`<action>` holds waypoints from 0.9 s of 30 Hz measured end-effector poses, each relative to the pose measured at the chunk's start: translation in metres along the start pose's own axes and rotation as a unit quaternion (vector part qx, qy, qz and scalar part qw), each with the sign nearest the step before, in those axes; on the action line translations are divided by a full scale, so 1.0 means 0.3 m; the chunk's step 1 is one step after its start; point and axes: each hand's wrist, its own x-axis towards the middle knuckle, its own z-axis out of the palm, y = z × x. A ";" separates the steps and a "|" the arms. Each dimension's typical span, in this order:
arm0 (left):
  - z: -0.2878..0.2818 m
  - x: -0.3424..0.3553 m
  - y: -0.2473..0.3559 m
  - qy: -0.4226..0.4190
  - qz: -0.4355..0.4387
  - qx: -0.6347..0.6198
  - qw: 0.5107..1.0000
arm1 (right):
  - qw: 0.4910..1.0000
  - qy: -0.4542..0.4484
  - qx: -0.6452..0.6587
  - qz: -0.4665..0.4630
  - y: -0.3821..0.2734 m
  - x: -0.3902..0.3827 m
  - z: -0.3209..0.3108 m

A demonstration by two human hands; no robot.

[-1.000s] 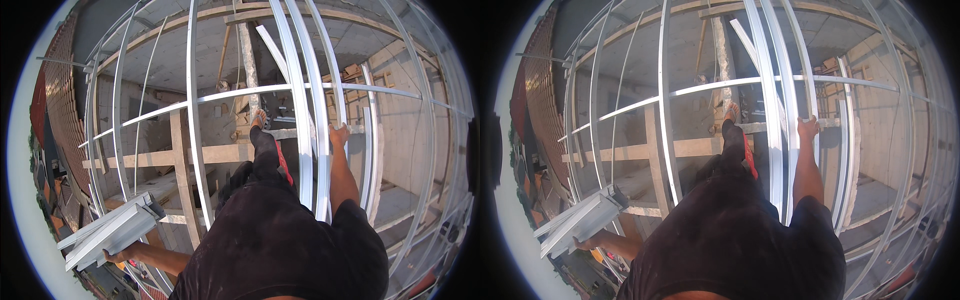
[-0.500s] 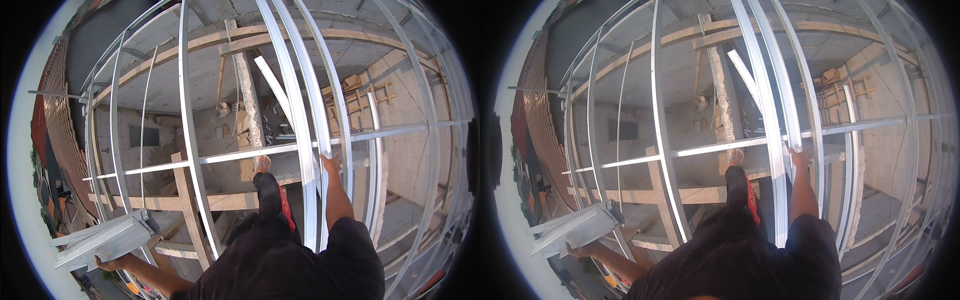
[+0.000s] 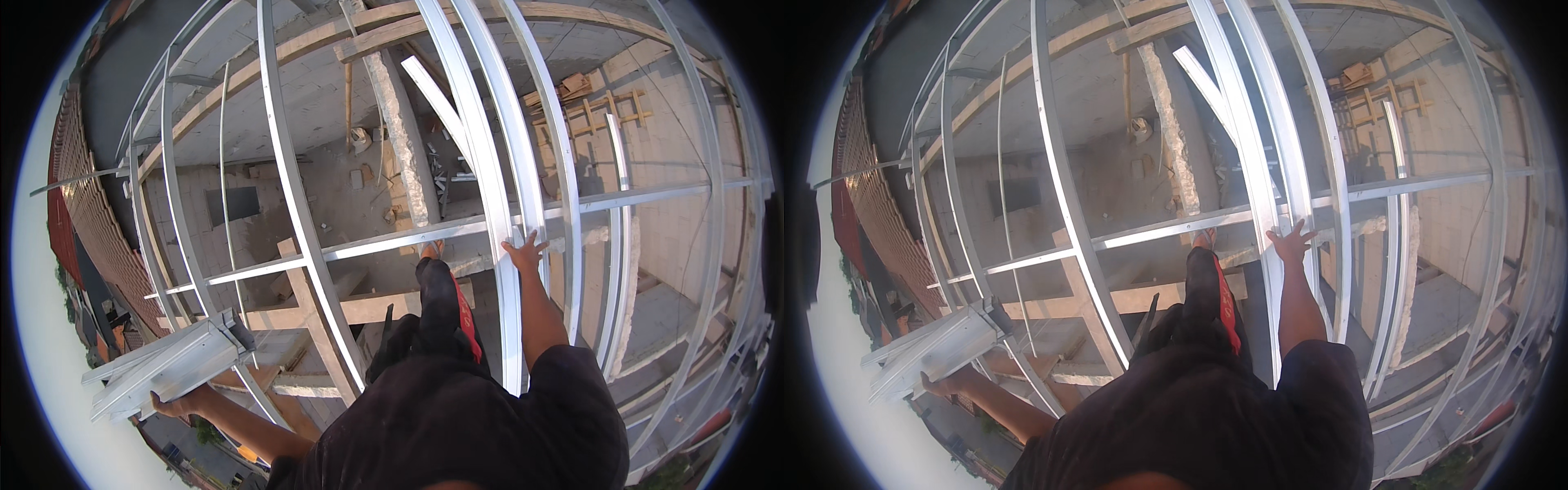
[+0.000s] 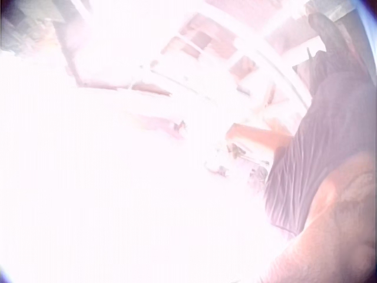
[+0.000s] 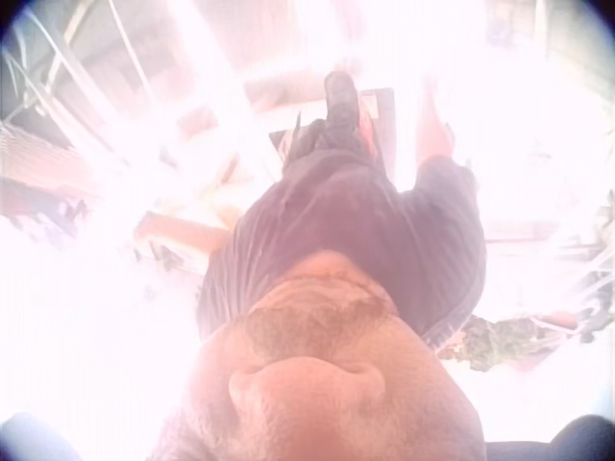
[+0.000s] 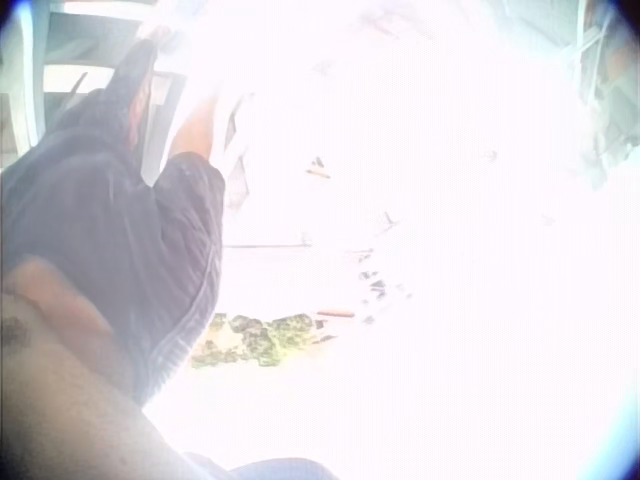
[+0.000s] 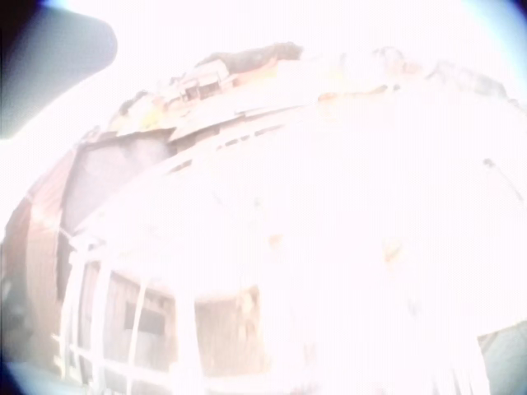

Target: The person carries long white metal bars across a rooftop structure and places them onto a partially assembled frame. They walk along wooden planks and beams, positioning the bars to form the roof skeleton. Another worker is visible in the background assisting with the frame.

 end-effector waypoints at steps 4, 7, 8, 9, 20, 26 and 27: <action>0.135 -0.093 0.024 0.038 0.035 0.039 0.998 | 0.999 -0.026 0.023 -0.015 -0.014 0.004 0.008; 0.175 -0.142 0.060 0.030 0.043 0.043 0.998 | 0.999 -0.002 0.033 -0.027 0.002 0.031 0.046; 0.172 -0.154 0.071 0.037 0.044 0.040 0.998 | 0.999 0.008 0.028 -0.032 0.012 0.041 0.053; 0.151 -0.150 0.076 0.035 0.047 0.040 0.997 | 0.999 0.002 0.004 -0.037 0.032 0.047 0.054; 0.095 -0.118 0.254 0.017 0.082 -0.005 0.997 | 0.988 -0.092 0.075 -0.103 0.108 0.149 0.059; 0.121 -0.144 0.246 0.025 0.118 -0.032 0.992 | 0.984 -0.120 0.105 -0.075 0.059 0.125 0.039; 0.132 -0.129 0.231 0.019 0.096 -0.038 0.994 | 0.985 -0.112 0.106 -0.077 0.073 0.141 0.051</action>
